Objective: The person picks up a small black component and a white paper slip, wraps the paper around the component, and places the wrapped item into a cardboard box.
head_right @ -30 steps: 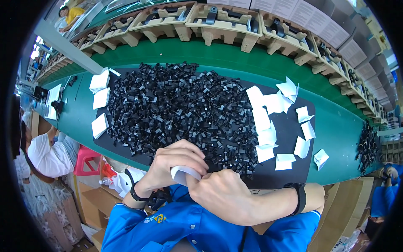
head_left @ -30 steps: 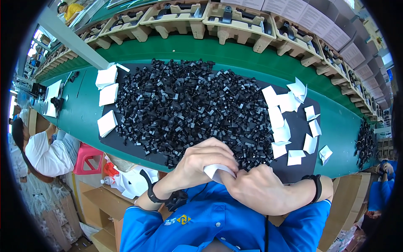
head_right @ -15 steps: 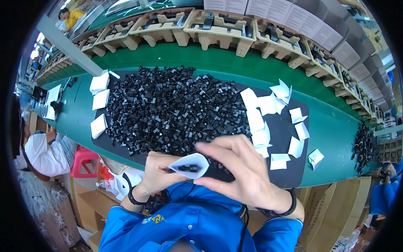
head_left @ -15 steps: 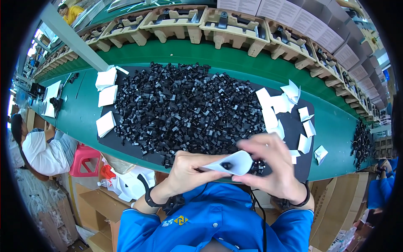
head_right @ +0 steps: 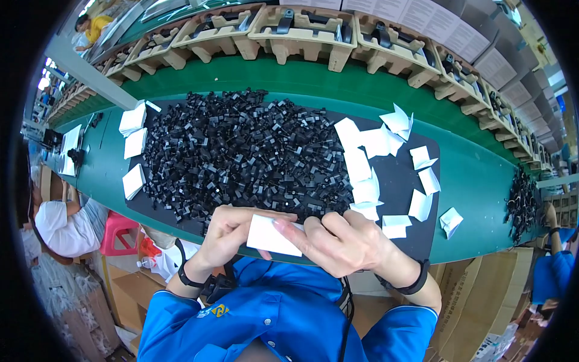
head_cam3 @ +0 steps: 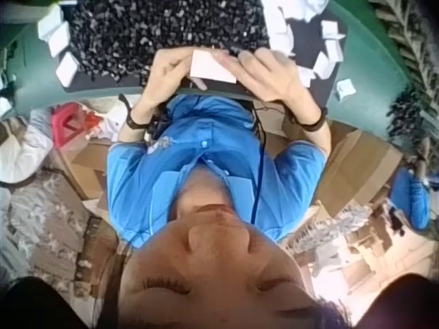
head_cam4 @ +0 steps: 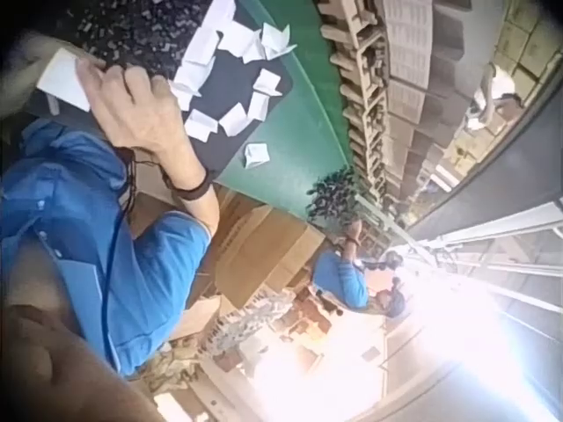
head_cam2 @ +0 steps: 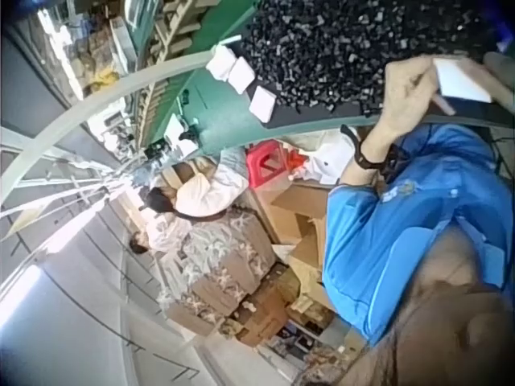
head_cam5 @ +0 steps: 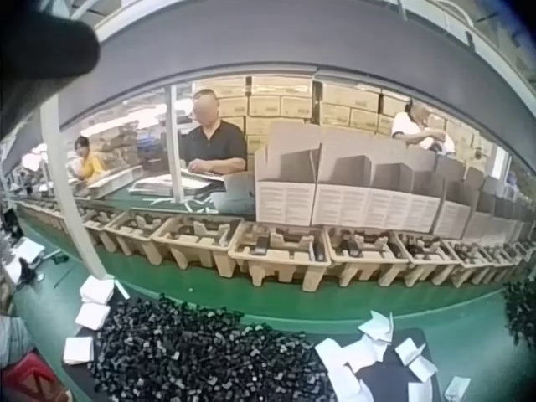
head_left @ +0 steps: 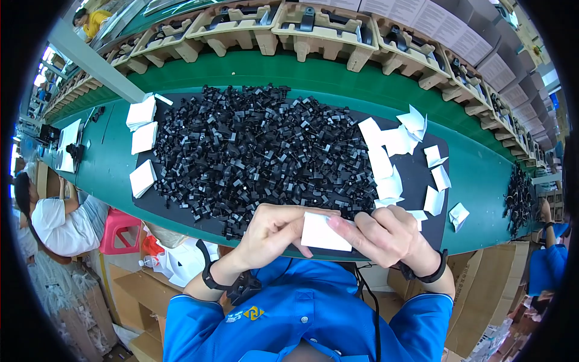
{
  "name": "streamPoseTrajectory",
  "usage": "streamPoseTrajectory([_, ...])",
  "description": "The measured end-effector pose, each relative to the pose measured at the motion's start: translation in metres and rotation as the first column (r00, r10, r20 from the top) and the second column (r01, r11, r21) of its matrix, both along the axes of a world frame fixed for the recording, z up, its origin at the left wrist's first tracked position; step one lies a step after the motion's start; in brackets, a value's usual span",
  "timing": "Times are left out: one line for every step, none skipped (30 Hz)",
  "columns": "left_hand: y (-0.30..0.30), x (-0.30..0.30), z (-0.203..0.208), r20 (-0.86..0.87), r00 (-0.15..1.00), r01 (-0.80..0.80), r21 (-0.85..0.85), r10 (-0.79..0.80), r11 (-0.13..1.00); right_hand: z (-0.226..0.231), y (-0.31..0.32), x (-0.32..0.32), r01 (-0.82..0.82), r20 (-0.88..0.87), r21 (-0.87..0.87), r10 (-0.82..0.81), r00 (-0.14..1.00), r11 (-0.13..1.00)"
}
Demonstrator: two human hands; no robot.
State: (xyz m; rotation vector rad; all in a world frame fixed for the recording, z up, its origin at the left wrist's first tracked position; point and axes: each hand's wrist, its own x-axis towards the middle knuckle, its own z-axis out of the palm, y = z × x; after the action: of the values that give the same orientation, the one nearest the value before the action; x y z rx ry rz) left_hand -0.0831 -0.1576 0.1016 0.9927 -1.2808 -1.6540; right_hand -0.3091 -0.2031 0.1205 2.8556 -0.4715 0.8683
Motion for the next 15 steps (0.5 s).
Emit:
streamPoseTrajectory([-0.001, 0.0, -0.001, -0.051, 0.999, 0.004, 0.069, 0.0, 0.998, 0.002, -0.002, 0.0, 0.006, -0.059, -0.05, -0.009, 0.998, 0.999])
streamPoseTrajectory([-0.002, 0.0, -0.001, -0.102, 0.995, 0.011, 0.137, 0.003, 0.991, 0.004, -0.004, 0.0, 0.009, -0.118, -0.1, -0.02, 0.993, 0.995])
streamPoseTrajectory([-0.004, 0.0, -0.002, -0.153, 0.988, 0.022, 0.203, 0.01, 0.979, 0.005, -0.005, 0.0, 0.01, -0.118, -0.095, -0.021, 0.993, 0.995])
streamPoseTrajectory([-0.005, 0.0, -0.001, -0.153, 0.988, 0.023, 0.207, 0.01, 0.978, 0.006, -0.005, 0.0, 0.023, -0.116, -0.066, -0.03, 0.993, 0.998])
streamPoseTrajectory([-0.007, 0.0, 0.0, -0.203, 0.979, 0.022, 0.211, 0.022, 0.977, 0.007, -0.006, 0.0, 0.033, -0.114, -0.04, -0.038, 0.993, 0.999])
streamPoseTrajectory([-0.008, 0.001, 0.002, -0.253, 0.967, 0.021, 0.215, 0.035, 0.976, 0.008, -0.006, 0.001, 0.044, -0.113, -0.013, -0.045, 0.993, 0.999])
streamPoseTrajectory([-0.009, 0.001, 0.004, -0.301, 0.952, 0.019, 0.218, 0.049, 0.976, 0.009, -0.006, 0.002, 0.041, -0.114, -0.013, -0.042, 0.993, 0.999])
streamPoseTrajectory([-0.009, 0.0, 0.004, -0.302, 0.952, 0.017, 0.219, 0.051, 0.976, 0.01, -0.004, 0.003, 0.068, -0.087, 0.046, -0.064, 0.994, 0.997])
streamPoseTrajectory([-0.01, -0.002, 0.005, -0.239, 0.97, 0.011, 0.202, 0.039, 0.979, 0.011, -0.003, 0.004, 0.093, -0.061, 0.105, -0.086, 0.994, 0.99])
streamPoseTrajectory([-0.009, -0.004, 0.005, -0.176, 0.984, 0.007, 0.186, 0.026, 0.982, 0.011, 0.0, 0.005, 0.117, -0.038, 0.165, -0.112, 0.993, 0.979])
streamPoseTrajectory([-0.009, -0.005, 0.005, -0.111, 0.994, 0.005, 0.17, 0.015, 0.985, 0.011, 0.002, 0.006, 0.115, -0.039, 0.165, -0.11, 0.993, 0.98])
streamPoseTrajectory([-0.008, -0.006, 0.005, -0.113, 0.993, 0.003, 0.17, 0.017, 0.985, 0.011, 0.003, 0.007, 0.134, -0.016, 0.201, -0.133, 0.991, 0.97])
streamPoseTrajectory([-0.007, -0.007, 0.004, -0.103, 0.994, -0.003, 0.178, 0.022, 0.984, 0.01, 0.005, 0.008, 0.151, 0.007, 0.238, -0.157, 0.988, 0.959])
streamPoseTrajectory([-0.005, -0.007, 0.004, -0.092, 0.995, -0.01, 0.186, 0.027, 0.982, 0.01, 0.006, 0.009, 0.167, 0.028, 0.275, -0.182, 0.983, 0.947])
streamPoseTrajectory([-0.005, -0.007, 0.004, -0.081, 0.996, -0.014, 0.193, 0.03, 0.981, 0.007, 0.006, 0.01, 0.166, 0.028, 0.273, -0.181, 0.983, 0.948])
